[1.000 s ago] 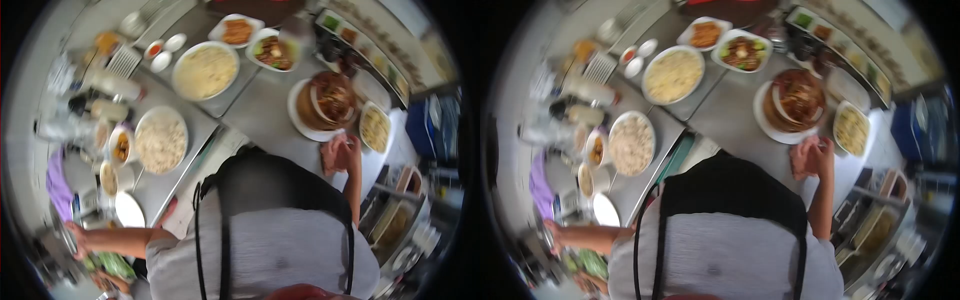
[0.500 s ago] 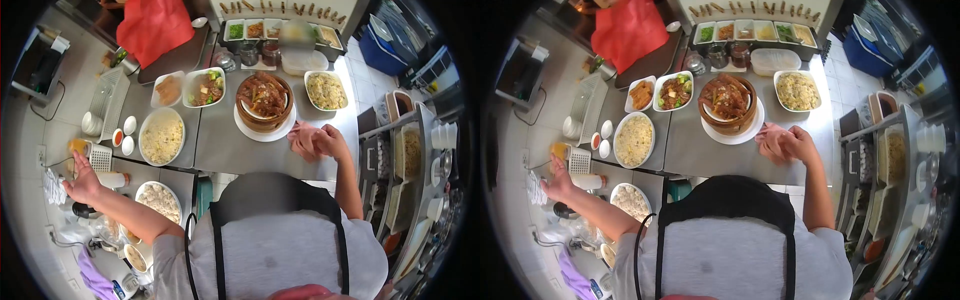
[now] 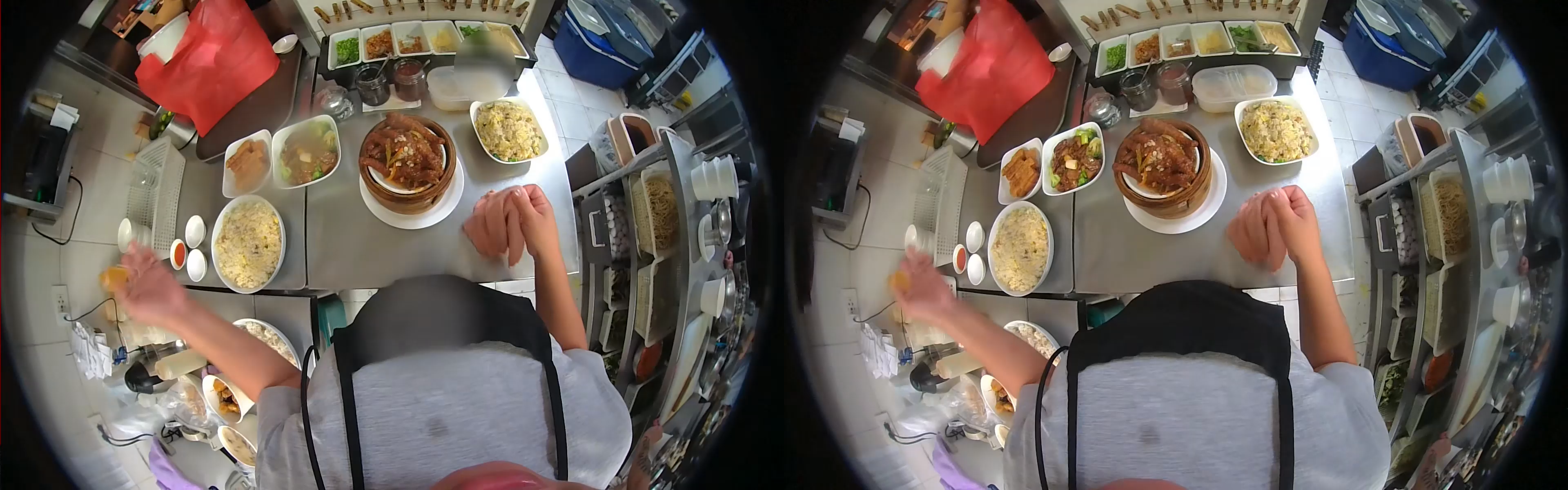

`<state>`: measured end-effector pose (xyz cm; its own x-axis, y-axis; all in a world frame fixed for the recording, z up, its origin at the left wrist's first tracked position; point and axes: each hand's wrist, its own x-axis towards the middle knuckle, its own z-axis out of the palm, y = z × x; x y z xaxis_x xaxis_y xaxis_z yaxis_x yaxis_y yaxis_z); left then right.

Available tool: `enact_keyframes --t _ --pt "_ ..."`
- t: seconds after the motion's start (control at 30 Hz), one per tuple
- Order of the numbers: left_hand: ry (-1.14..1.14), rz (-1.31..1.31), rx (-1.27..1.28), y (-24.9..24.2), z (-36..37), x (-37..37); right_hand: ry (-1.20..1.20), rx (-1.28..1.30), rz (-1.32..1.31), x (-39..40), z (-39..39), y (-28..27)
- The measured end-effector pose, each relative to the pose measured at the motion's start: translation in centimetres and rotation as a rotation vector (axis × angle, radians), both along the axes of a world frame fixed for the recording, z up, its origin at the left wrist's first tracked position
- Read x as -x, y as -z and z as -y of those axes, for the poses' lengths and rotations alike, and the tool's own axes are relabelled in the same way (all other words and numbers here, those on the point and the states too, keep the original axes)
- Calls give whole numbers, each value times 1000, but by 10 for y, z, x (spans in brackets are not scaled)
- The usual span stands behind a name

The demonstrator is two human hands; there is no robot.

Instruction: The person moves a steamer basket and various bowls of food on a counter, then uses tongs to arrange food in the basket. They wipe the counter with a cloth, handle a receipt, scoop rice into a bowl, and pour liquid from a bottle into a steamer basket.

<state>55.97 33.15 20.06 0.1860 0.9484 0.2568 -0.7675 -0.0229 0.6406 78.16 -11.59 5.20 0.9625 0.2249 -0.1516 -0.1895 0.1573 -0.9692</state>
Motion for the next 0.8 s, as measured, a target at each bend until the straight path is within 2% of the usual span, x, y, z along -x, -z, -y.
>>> enact_keyframes --t 0.07,0.1,0.17,0.2,0.27,0.3,0.37,0.4,0.5,0.57,0.67,0.7,0.77,0.8 --pt "294 -285 -118 34 44 -41 -3 45 43 -6 -8 9" --pt "428 -393 -25 70 53 -62 7 89 60 -9 -13 18" --pt "827 -763 94 100 100 -100 24 185 101 -13 -27 30" --pt "846 -1001 14 127 113 -117 19 197 78 -15 -34 35" --pt "952 -1255 -60 173 129 -140 2 216 41 -21 -48 44" --pt "1001 -1335 -71 184 135 -150 -5 412 328 -23 -52 55" --pt "995 -1314 -27 197 143 -164 -17 780 915 -20 -63 68" --pt "995 -1330 -37 205 141 -169 -215 782 653 -18 -65 67" --pt "965 -1395 -124 201 143 -173 -169 990 741 -18 -73 71" --pt "951 -1418 -138 191 152 -165 -144 985 860 -29 -71 84" --pt "865 -1375 -8 206 162 -150 -178 1020 890 -40 -75 86" --pt "775 -1230 -105 249 160 -144 -198 1019 893 -43 -75 87" --pt "737 -1372 -422 252 165 -125 -269 1017 890 -51 -79 82" --pt "803 -1365 -371 245 168 -118 -320 1023 878 -54 -80 78"
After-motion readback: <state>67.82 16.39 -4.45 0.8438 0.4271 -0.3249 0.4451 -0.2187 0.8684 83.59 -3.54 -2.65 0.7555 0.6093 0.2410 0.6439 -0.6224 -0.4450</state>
